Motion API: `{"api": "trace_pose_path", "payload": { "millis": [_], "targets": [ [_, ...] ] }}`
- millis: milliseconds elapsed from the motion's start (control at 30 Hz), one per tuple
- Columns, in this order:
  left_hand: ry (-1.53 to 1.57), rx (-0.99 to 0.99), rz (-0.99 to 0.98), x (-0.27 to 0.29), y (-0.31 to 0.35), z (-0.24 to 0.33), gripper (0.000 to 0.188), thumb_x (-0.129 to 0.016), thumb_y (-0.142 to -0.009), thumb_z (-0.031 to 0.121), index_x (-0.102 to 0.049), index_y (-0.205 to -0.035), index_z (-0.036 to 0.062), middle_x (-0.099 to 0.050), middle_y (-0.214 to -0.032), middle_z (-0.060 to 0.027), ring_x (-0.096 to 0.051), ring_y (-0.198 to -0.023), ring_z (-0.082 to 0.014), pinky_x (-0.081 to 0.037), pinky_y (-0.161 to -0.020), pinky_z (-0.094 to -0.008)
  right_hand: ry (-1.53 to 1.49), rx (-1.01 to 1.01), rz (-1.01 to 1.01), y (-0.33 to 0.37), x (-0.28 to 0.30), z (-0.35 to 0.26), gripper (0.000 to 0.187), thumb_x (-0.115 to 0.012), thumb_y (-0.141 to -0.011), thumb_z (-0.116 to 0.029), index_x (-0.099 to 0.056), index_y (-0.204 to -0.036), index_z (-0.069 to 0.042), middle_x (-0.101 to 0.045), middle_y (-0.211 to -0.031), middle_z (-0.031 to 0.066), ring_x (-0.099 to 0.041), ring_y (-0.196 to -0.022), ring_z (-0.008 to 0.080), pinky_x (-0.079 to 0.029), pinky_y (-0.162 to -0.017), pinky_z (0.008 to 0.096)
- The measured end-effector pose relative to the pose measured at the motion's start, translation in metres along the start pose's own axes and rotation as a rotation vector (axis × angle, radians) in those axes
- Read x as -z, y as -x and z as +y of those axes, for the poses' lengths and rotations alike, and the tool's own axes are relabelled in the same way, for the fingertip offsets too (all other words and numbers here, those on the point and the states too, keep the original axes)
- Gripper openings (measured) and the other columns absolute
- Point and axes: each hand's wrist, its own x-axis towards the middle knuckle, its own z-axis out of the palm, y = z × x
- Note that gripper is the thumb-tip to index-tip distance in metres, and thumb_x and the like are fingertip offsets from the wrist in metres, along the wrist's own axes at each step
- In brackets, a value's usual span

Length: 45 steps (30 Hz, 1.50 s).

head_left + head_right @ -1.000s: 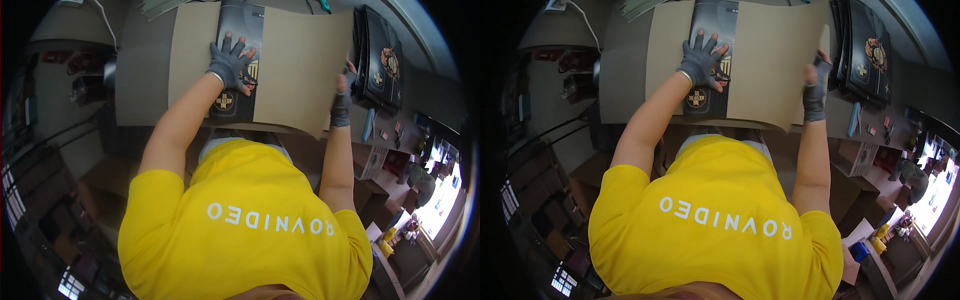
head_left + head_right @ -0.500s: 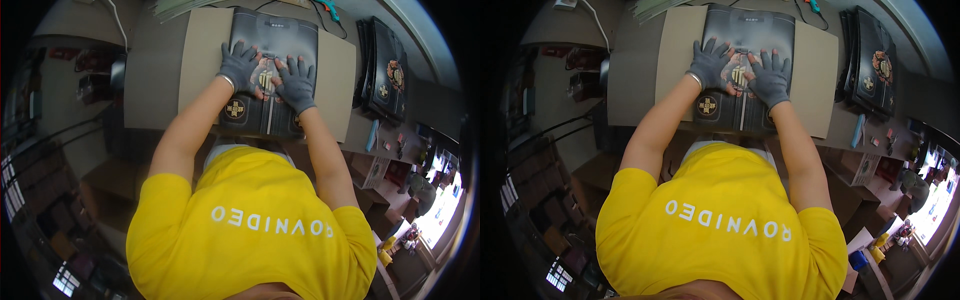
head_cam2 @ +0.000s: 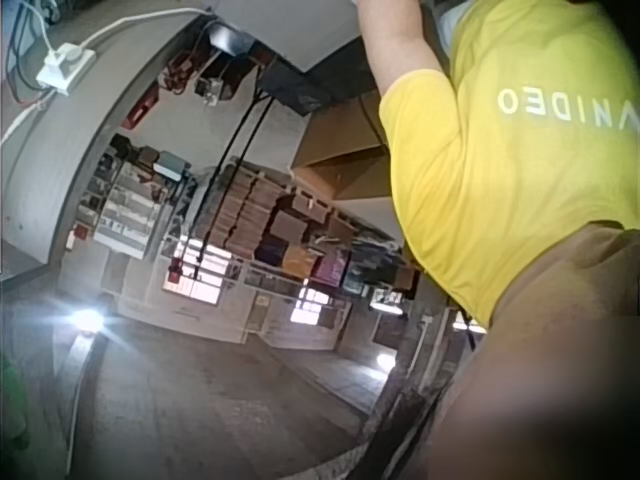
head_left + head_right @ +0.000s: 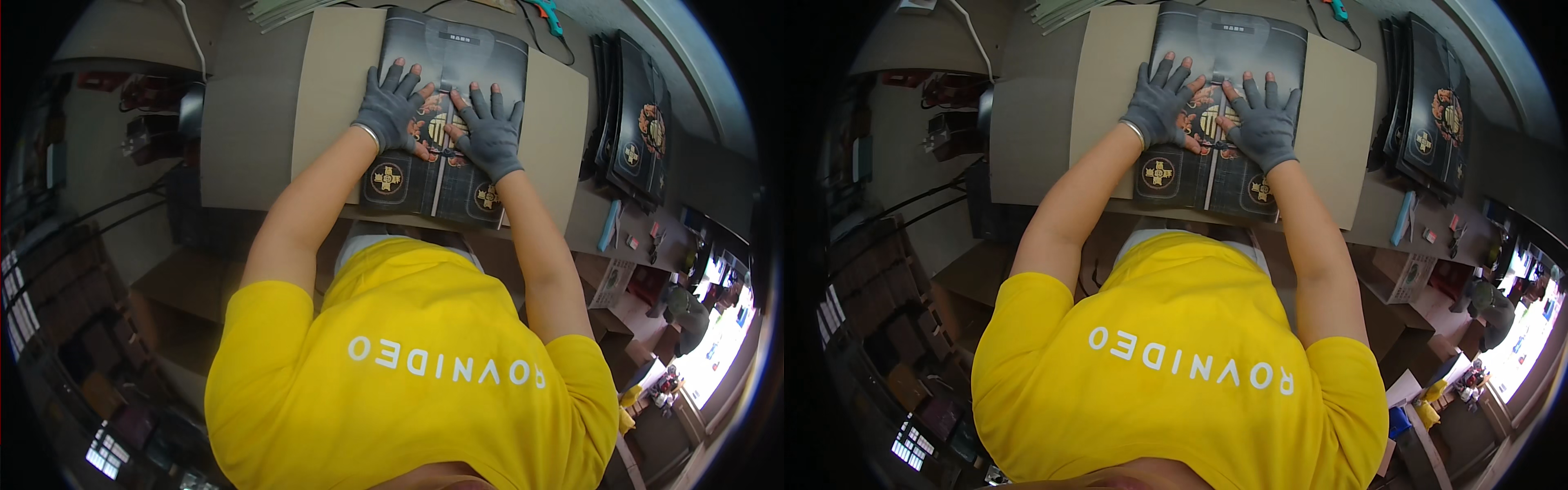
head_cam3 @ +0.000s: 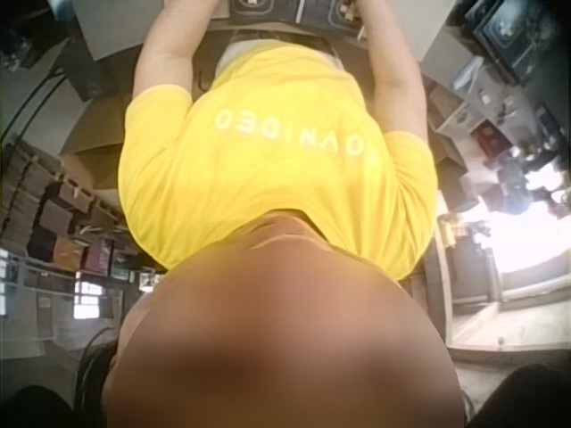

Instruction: Folding printed cardboard packaging sleeves on a workbench for preparation.

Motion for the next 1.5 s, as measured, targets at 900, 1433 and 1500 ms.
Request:
{"api": "trace_pose_path", "payload": {
  "millis": [900, 1433, 1500],
  "targets": [
    [-0.005, 0.065, 0.133, -0.019, -0.013, 0.015, 0.123, -0.049, -0.058, 0.096, -0.031, -0.155, 0.0218, -0.033, -0.155, -0.0201, -0.018, -0.144, -0.0467, -0.003, -0.107, -0.0727, -0.025, -0.029, -0.063, -0.004, -0.001, 0.002, 0.063, -0.051, -0.092, -0.059, -0.040, -0.149, -0.036, -0.040, -0.154, 0.0064, -0.030, -0.144, 0.0366, -0.015, -0.109, 0.0692],
    [0.000, 0.181, -0.206, 0.017, -0.029, 0.026, 0.130, -0.060, -0.049, 0.094, -0.021, -0.157, 0.0346, -0.026, -0.159, -0.0160, -0.012, -0.147, -0.0433, -0.003, -0.105, -0.0738, -0.052, -0.076, -0.100, -0.006, -0.002, 0.004, 0.064, -0.054, -0.086, -0.065, -0.043, -0.145, -0.043, -0.032, -0.158, 0.0108, -0.020, -0.148, 0.0380, -0.009, -0.114, 0.0662],
    [0.000, 0.173, -0.177, 0.014, -0.028, 0.025, 0.130, -0.060, -0.048, 0.094, -0.021, -0.157, 0.0341, -0.025, -0.160, -0.0156, -0.012, -0.147, -0.0437, -0.003, -0.105, -0.0737, -0.067, -0.078, -0.123, -0.008, 0.003, 0.005, 0.064, -0.054, -0.087, -0.065, -0.043, -0.145, -0.043, -0.032, -0.158, 0.0107, -0.020, -0.148, 0.0389, -0.009, -0.114, 0.0661]
  ]
}}
